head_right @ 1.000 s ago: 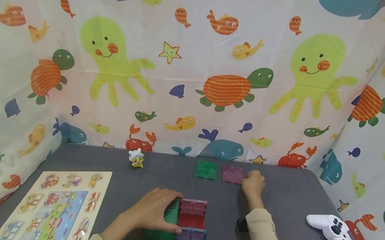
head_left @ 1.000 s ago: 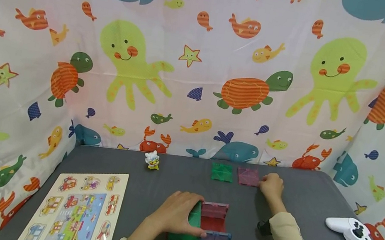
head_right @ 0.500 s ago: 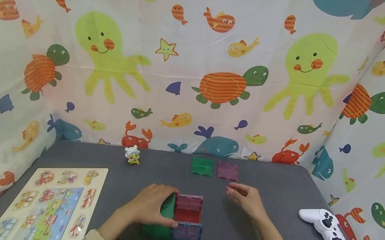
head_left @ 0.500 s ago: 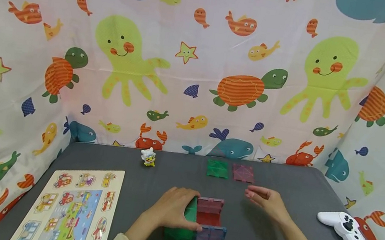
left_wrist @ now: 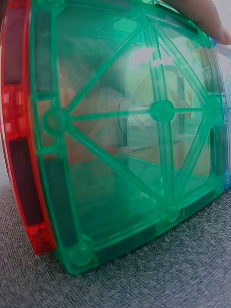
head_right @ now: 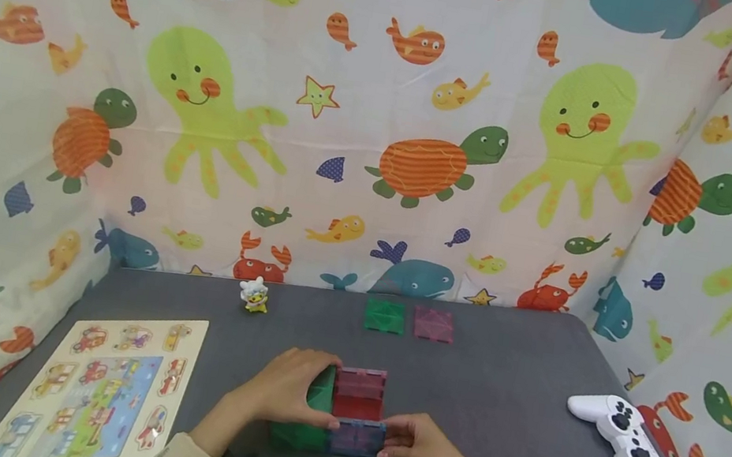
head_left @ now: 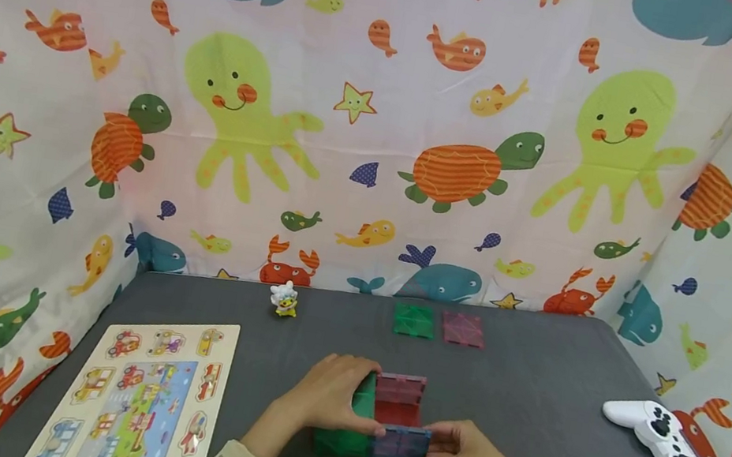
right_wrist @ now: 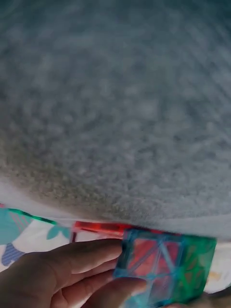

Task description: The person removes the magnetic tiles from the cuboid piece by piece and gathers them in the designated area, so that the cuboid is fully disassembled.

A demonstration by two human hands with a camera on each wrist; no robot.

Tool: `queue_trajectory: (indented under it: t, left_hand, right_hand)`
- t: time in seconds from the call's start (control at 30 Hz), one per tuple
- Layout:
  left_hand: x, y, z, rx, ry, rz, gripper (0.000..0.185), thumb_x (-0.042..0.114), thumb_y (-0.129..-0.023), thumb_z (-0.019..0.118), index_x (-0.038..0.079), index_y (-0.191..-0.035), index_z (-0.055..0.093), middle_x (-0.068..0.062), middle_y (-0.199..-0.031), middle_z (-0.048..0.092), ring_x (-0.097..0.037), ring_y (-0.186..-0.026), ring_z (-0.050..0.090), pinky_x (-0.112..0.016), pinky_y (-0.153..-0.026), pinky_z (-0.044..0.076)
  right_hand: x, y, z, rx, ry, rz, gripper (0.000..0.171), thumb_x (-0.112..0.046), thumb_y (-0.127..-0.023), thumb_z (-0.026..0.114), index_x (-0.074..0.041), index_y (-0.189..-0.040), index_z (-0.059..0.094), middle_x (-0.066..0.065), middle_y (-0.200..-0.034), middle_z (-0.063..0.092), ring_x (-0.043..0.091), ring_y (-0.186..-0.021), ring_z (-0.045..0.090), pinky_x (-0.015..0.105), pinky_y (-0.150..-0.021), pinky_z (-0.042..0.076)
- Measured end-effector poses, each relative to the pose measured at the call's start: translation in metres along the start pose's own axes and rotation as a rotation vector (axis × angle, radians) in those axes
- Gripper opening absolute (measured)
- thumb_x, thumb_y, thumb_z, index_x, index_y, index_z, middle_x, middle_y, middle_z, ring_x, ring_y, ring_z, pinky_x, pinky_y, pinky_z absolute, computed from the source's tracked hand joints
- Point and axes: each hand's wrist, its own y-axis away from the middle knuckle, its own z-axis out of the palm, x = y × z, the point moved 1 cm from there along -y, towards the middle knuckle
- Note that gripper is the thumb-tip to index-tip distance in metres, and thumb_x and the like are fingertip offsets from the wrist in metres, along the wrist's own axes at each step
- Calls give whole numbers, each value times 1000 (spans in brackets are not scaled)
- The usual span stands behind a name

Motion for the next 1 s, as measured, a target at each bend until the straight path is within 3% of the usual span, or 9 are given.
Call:
queue_trajectory:
  t: [0.23,0.37,0.5,0.63,0.8,1.0]
  left_hand:
    - [0,1,3,-15,19,-21,79,72,-68,59,18,-126,50,4,-116,59,-15,-104,55,-41,-95,40]
    - [0,1,3,-15,28,-20,80,72,-68,59,18,-126,50,4,-117,59,-15,-105,55,-42,-95,39]
    - [1,1,3,-15,29,-15,81,71,-68,60,17,-127,50,3,-118,58,-16,-106,55,-42,-95,40]
    - [2,0,4,-18,22,-8,80,72,-68,59,18,-127,50,4,-119,58,-16,-107,55,-42,-95,40]
    - [1,0,3,-12,19,-6,79,69,-68,61,17,-126,50,3,-119,58,-16,-107,54,-42,-95,40]
    - [1,0,-1,-14,18,-10,80,70,-68,61,17,-126,50,4,-118,59,-14,-105,54,-40,-94,40]
  right_hand:
    - [7,-7,3,14,88,-50,29,-7,-86,60,15,-104,60,32,-95,62,1,-79,61,17,-67,50]
    - [7,-6,5,67,128,-25,25,-8,-86,59,15,-95,64,16,-82,66,-3,-67,51,16,-60,44]
    - [2,-1,2,111,34,37,31,-11,-88,57,18,-99,61,0,-85,67,0,-72,57,19,-65,50]
    - [-14,6,-13,147,-103,49,38,-12,-92,52,21,-111,52,-2,-95,69,6,-87,64,26,-77,53]
    - [-42,13,-50,307,-84,64,43,-18,-96,47,17,-120,45,-8,-93,66,4,-85,63,24,-77,53]
    - [-54,11,-104,600,2,200,53,-20,-94,51,17,-129,38,-9,-81,64,3,-74,63,21,-72,53]
